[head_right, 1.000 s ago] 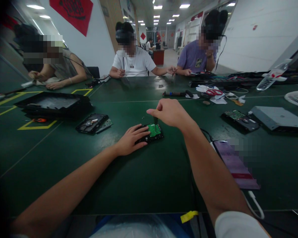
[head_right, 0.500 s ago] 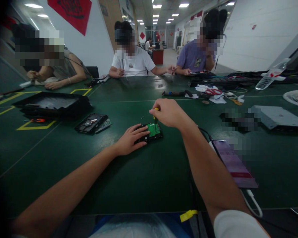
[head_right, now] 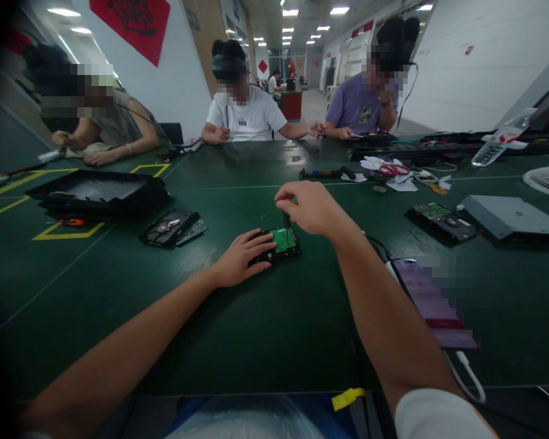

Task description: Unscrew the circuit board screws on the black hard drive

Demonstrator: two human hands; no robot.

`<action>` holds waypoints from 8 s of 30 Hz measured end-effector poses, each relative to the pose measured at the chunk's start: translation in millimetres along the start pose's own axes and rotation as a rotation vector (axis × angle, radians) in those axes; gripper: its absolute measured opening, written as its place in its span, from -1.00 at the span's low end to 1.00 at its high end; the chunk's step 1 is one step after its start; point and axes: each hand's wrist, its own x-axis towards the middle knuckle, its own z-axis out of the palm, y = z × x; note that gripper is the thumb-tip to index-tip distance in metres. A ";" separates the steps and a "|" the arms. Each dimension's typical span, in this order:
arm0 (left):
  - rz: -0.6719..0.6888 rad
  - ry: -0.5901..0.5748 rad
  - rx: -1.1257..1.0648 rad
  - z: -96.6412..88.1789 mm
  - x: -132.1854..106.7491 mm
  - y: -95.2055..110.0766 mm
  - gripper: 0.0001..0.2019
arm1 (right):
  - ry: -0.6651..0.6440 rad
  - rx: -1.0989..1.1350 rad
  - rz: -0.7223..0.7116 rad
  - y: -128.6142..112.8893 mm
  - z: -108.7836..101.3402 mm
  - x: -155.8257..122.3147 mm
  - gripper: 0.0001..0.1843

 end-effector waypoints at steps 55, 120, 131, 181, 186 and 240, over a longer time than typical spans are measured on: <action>-0.111 0.016 0.033 1.7 -0.2 3.8 -0.41 | 0.051 0.016 0.060 2.3 4.7 4.4 -0.70; -0.106 0.009 0.014 -2.3 -1.3 5.2 -0.43 | 0.068 -0.009 0.000 2.9 4.7 3.0 -0.81; -0.103 -0.001 0.017 -2.3 -1.2 5.3 -0.44 | 0.080 -0.015 0.050 2.8 4.9 2.0 -0.78; -0.103 -0.010 0.016 -2.0 -1.1 4.7 -0.43 | 0.017 0.045 0.086 0.7 8.3 2.2 -0.74; -0.100 0.004 0.017 0.2 -1.8 2.7 -0.43 | 0.022 0.046 0.056 -1.5 8.6 2.1 -0.72; -0.099 0.000 0.027 -2.7 -1.5 4.8 -0.44 | 0.100 -0.045 0.019 3.1 6.9 3.9 -0.79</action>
